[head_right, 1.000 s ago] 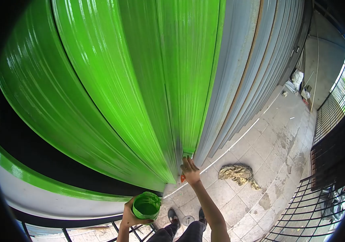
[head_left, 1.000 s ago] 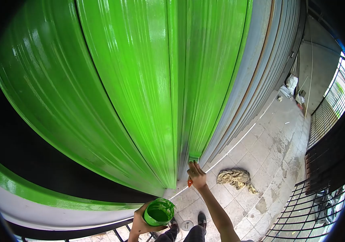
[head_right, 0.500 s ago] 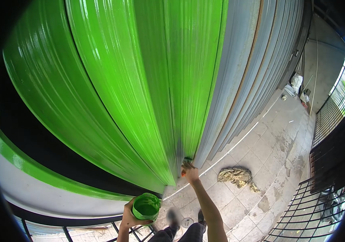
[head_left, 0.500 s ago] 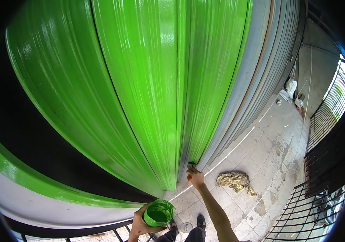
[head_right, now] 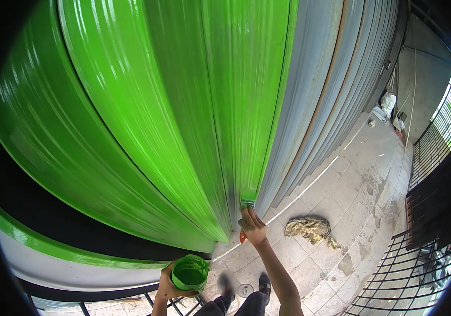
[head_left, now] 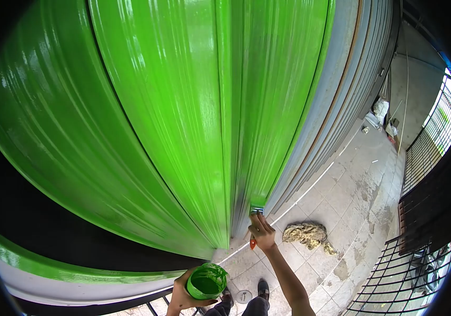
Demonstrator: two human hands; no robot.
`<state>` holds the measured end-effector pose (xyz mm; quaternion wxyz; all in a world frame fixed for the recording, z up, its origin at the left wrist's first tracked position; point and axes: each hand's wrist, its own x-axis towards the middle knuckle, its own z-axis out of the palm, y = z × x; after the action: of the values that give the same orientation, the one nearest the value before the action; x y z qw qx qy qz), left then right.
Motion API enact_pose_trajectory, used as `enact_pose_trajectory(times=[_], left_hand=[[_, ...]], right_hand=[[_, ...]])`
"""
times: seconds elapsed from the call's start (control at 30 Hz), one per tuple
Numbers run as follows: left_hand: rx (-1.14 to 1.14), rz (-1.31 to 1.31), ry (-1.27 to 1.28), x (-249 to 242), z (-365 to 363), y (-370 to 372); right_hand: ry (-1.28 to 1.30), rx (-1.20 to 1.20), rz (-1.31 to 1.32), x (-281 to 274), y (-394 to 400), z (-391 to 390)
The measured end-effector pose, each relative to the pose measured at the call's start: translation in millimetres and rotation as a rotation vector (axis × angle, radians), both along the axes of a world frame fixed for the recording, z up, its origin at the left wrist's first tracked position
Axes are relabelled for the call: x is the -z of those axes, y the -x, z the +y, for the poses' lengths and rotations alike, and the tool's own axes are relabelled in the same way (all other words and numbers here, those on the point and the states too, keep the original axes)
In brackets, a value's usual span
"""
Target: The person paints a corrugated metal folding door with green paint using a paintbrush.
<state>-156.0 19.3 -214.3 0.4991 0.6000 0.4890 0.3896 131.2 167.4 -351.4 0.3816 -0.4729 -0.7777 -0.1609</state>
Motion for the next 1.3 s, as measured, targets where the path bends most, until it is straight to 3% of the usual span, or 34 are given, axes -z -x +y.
enact_pose_trajectory(times=[0.33, 0.43, 0.47, 0.57, 0.7, 0.83, 1.0, 1.17, 1.3], left_hand=[[-0.018, 0.016, 0.057, 3.5, -5.4, -1.2], [-0.012, 0.037, 0.060, 5.3, -9.3, -2.1], [-0.011, 0.044, 0.050, 5.5, -7.9, -1.9], [0.004, 0.025, 0.051, -3.5, -6.0, -4.3], [0.008, 0.011, 0.027, -13.1, -5.9, -8.9], [0.027, -0.026, -0.059, -19.8, -2.9, -10.8], [0.022, -0.047, -0.054, -25.0, -2.1, -12.1], [0.003, -0.027, 0.001, -26.1, -3.8, -13.6], [0.008, -0.028, -0.045, -21.0, -2.2, -12.1]], right_hand=[[0.294, 0.025, 0.094, 108.2, 9.8, -1.4], [0.602, -0.052, 0.088, 143.0, 7.0, -1.8], [0.529, -0.077, 0.099, 156.4, 8.8, -3.8], [0.632, -0.066, 0.187, 158.4, 4.4, -3.1], [0.534, -0.073, 0.145, 50.2, -10.8, 26.4], [0.235, -0.113, -0.007, -73.5, -11.6, 15.5], [-0.080, -0.066, -0.055, -180.4, -11.1, -3.5], [-0.321, -0.023, -0.043, -205.3, -3.7, -18.9], [-0.171, 0.008, -0.049, -134.9, -2.9, -4.7]])
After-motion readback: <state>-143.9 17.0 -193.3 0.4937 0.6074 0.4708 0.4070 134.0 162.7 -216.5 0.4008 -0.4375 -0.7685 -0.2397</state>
